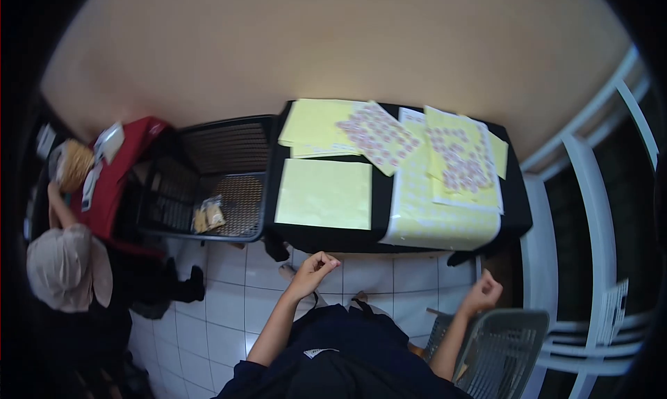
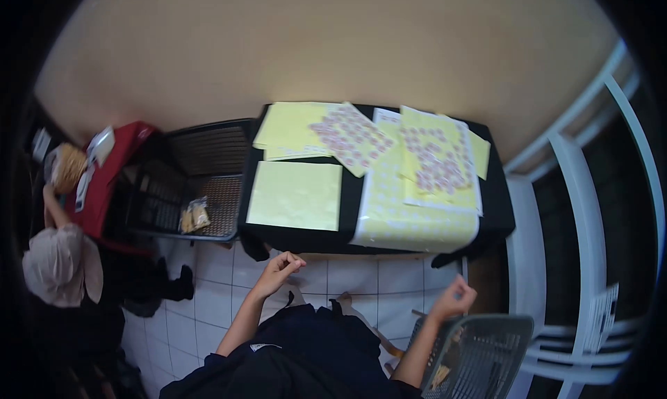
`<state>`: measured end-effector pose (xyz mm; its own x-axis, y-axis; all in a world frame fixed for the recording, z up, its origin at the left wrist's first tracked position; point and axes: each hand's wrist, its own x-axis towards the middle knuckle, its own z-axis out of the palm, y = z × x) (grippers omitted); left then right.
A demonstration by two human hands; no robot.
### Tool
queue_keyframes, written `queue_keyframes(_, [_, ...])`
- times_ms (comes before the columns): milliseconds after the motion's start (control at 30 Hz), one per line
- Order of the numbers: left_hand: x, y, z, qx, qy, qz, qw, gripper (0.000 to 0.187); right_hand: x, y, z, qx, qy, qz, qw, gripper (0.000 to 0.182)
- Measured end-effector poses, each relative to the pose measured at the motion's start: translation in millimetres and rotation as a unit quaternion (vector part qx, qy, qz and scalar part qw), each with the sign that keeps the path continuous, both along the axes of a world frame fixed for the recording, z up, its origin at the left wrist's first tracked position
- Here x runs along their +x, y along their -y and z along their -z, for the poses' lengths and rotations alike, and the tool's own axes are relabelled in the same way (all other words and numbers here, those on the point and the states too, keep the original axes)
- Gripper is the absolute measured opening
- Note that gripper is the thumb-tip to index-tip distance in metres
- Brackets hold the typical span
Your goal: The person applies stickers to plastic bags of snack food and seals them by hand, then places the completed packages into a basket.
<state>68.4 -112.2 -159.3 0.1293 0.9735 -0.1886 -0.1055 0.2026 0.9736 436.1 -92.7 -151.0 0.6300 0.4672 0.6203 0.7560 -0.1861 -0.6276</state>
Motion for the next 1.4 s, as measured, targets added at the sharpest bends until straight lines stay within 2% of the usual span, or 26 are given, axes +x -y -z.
queue_keyframes(67, [-26.2,8.9,-4.7,0.041,0.015,-0.067,0.997,0.013,-74.6,-39.3,-4.5,0.017,0.078,-0.181,0.980,0.019])
queue_keyframes(133, [-58.9,14.0,-12.6,0.046,0.007,-0.106,0.993,0.017,-162.5,-57.7,-16.1,0.085,0.067,-0.369,0.923,0.020])
queue_keyframes(200, [-101.6,17.8,-13.2,0.028,-0.007,-0.200,0.979,0.025,-236.1,-56.2,-19.4,0.086,0.069,-0.498,0.860,0.020])
queue_keyframes(267, [-149.2,13.5,-23.1,0.047,-0.045,-0.254,0.965,0.034,-293.3,-47.8,-24.9,0.057,0.071,-0.571,0.816,0.020])
queue_keyframes(333, [-209.0,5.4,-10.8,0.057,-0.036,-0.302,0.951,0.033,-339.8,-42.4,-18.9,0.013,0.031,-0.623,0.781,0.020])
queue_keyframes(400, [-269.0,-11.7,-6.0,0.040,-0.043,-0.348,0.936,0.031,-378.2,-43.8,-25.6,0.007,0.058,-0.676,0.734,0.018])
queue_keyframes(433, [-304.9,-23.2,8.0,0.021,-0.096,-0.354,0.930,0.028,-394.9,-45.1,-28.5,-0.006,0.075,-0.695,0.715,0.017])
queue_keyframes(467, [-339.6,-34.1,20.4,0.000,-0.085,-0.354,0.932,0.015,-410.6,-45.6,-28.4,-0.022,0.090,-0.713,0.695,0.015])
queue_keyframes(500, [-372.0,-48.8,46.6,0.031,-0.140,-0.380,0.914,0.017,-423.4,-45.6,-21.8,-0.048,0.110,-0.718,0.686,0.014])
queue_keyframes(533, [-402.1,-63.1,80.0,0.060,-0.195,-0.403,0.892,0.028,-436.1,-46.0,-20.6,-0.064,0.118,-0.720,0.681,0.015])
queue_keyframes(600, [-461.6,-87.8,142.6,-0.014,-0.363,-0.385,0.848,0.051,-456.7,-47.1,-20.9,-0.108,0.124,-0.712,0.683,0.015])
queue_keyframes(667, [-489.0,-108.7,167.6,-0.158,-0.357,-0.353,0.850,0.066,-470.9,-46.9,-13.7,-0.141,0.118,-0.707,0.683,0.016])
queue_keyframes(733, [-514.7,-123.7,224.0,-0.294,-0.455,-0.275,0.794,0.084,-481.7,-45.1,-6.2,-0.216,0.099,-0.694,0.679,0.017])
queue_keyframes(800, [-515.3,-125.4,268.3,-0.386,-0.464,-0.244,0.759,0.096,-490.7,-44.7,-0.7,-0.238,0.112,-0.681,0.683,0.017])
queue_keyframes(867, [-495.9,-123.0,239.5,-0.432,-0.417,-0.221,0.768,0.097,-494.5,-44.6,4.8,-0.262,0.128,-0.664,0.688,0.018])
queue_keyframes(933, [-485.7,-120.6,253.5,-0.435,-0.437,-0.199,0.762,0.107,-495.0,-43.2,12.2,-0.378,0.089,-0.610,0.691,0.020])
queue_keyframes(967, [-481.9,-121.3,258.5,-0.445,-0.434,-0.185,0.762,0.106,-495.2,-43.8,19.4,-0.359,0.092,-0.598,0.710,0.020])
queue_keyframes(1133, [-454.3,-110.1,282.6,-0.471,-0.448,-0.101,0.753,0.101,-506.6,-48.5,17.4,-0.398,0.081,-0.553,0.727,0.019])
queue_keyframes(1233, [-441.2,-108.5,301.2,-0.400,-0.531,-0.093,0.741,0.082,-508.5,-51.7,16.0,-0.400,0.113,-0.559,0.717,0.018])
queue_keyframes(1333, [-439.6,-120.0,302.2,-0.391,-0.562,-0.080,0.725,0.077,-510.0,-51.0,14.4,-0.414,0.122,-0.576,0.694,0.017])
queue_keyframes(1400, [-435.2,-124.9,295.3,-0.351,-0.565,-0.077,0.743,0.072,-512.0,-53.6,11.3,-0.394,0.127,-0.598,0.686,0.016])
